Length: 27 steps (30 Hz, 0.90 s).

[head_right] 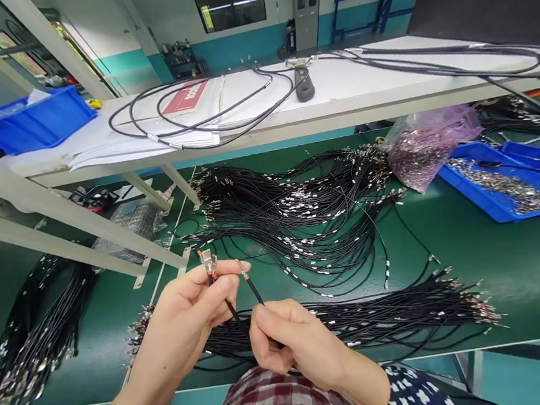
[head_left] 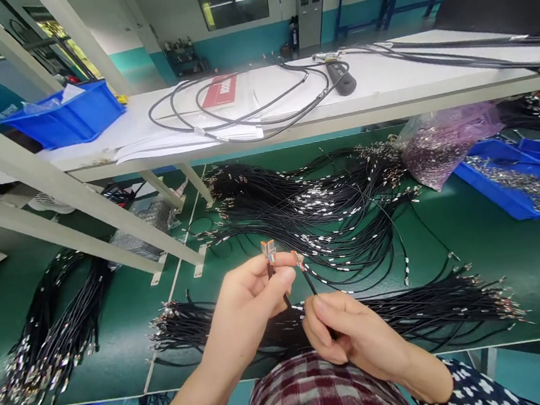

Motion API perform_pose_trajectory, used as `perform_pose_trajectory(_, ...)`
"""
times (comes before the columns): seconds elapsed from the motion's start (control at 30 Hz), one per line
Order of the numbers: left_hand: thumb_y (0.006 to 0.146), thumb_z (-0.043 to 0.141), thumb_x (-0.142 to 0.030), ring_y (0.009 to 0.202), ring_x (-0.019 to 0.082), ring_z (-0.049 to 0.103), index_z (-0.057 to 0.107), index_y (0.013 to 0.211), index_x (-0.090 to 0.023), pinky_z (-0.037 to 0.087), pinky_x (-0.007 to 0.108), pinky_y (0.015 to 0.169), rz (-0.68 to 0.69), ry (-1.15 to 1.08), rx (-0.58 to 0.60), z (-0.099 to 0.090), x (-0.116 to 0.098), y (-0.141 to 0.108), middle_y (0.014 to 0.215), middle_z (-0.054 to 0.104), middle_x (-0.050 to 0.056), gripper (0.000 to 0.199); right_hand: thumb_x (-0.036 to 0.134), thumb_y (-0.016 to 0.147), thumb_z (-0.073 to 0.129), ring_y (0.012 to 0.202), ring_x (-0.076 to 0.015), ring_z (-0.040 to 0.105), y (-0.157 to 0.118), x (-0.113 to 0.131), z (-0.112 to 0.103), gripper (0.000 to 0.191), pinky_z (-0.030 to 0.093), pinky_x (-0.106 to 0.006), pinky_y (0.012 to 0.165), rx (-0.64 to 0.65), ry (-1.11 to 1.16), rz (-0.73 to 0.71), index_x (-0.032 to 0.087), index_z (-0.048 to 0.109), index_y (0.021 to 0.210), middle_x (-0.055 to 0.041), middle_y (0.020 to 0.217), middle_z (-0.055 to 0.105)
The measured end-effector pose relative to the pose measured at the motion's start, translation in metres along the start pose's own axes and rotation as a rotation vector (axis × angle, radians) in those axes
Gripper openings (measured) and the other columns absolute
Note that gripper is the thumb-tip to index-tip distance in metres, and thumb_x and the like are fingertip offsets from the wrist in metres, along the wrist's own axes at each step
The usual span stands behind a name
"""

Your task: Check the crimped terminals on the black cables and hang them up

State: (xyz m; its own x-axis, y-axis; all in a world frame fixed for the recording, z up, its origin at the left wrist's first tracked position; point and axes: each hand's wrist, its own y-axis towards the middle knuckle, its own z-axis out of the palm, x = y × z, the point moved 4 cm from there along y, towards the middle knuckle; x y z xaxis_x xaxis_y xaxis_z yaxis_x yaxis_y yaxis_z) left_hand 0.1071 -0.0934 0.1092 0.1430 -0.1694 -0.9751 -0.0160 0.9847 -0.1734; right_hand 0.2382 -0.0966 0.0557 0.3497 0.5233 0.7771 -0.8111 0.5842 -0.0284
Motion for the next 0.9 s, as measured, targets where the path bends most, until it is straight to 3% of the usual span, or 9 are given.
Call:
perform_pose_trajectory(0.17,0.082,0.069,-0.040,0.050,0.005,0.030,0.063,0.070,-0.014,0.021,0.017,0.043,-0.011,0.094,-0.034,-0.002,-0.001,0.003,0.060,0.044,-0.004,0.029,0.047,0.097,0.048,0.044,-0.0062,0.028,-0.007,-0.003,-0.003,0.045,0.014,-0.021,0.041,0.072,-0.064,0.108,0.013,0.053,0.067,0.0025,0.053,0.043)
perform_pose_trajectory(0.33,0.082,0.068,-0.036,0.047,0.004,0.033,0.054,0.061,-0.014,0.025,0.015,0.041,0.012,0.185,-0.014,0.001,-0.004,0.002,0.055,0.042,-0.005,0.034,0.040,0.095,0.057,0.042,-0.0041,0.032,-0.005,0.012,-0.006,0.022,0.022,-0.017,0.041,-0.141,-0.160,-0.068,0.018,0.056,0.094,0.0056,0.060,0.050)
perform_pose_trajectory(0.43,0.081,0.069,-0.036,0.045,0.003,0.030,0.049,0.057,-0.014,0.023,0.014,0.040,-0.047,0.102,0.017,0.005,-0.003,0.002,0.053,0.041,-0.006,0.038,0.034,0.093,0.061,0.045,-0.0051,0.043,-0.002,0.019,-0.005,0.017,0.032,-0.017,0.044,-0.258,-0.219,-0.150,0.019,0.057,0.088,0.0051,0.062,0.053)
perform_pose_trajectory(0.57,0.080,0.069,-0.035,0.039,0.001,0.023,0.049,0.055,-0.014,0.016,0.016,0.038,-0.180,-0.063,0.081,0.008,0.001,0.002,0.049,0.043,-0.006,0.039,0.034,0.090,0.064,0.055,-0.0086,0.052,0.000,0.020,-0.005,0.019,0.041,-0.020,0.054,-0.317,-0.274,-0.190,0.018,0.060,0.080,0.0023,0.066,0.057)
perform_pose_trajectory(0.9,0.075,0.075,-0.036,0.041,0.002,0.028,0.056,0.059,-0.014,0.018,0.016,0.038,-0.176,-0.130,0.067,0.013,0.003,-0.002,0.051,0.046,-0.005,0.034,0.031,0.091,0.064,0.059,-0.0104,0.049,-0.005,0.014,-0.009,0.018,0.040,-0.023,0.058,-0.349,-0.258,-0.270,0.019,0.059,0.078,0.0028,0.064,0.054)
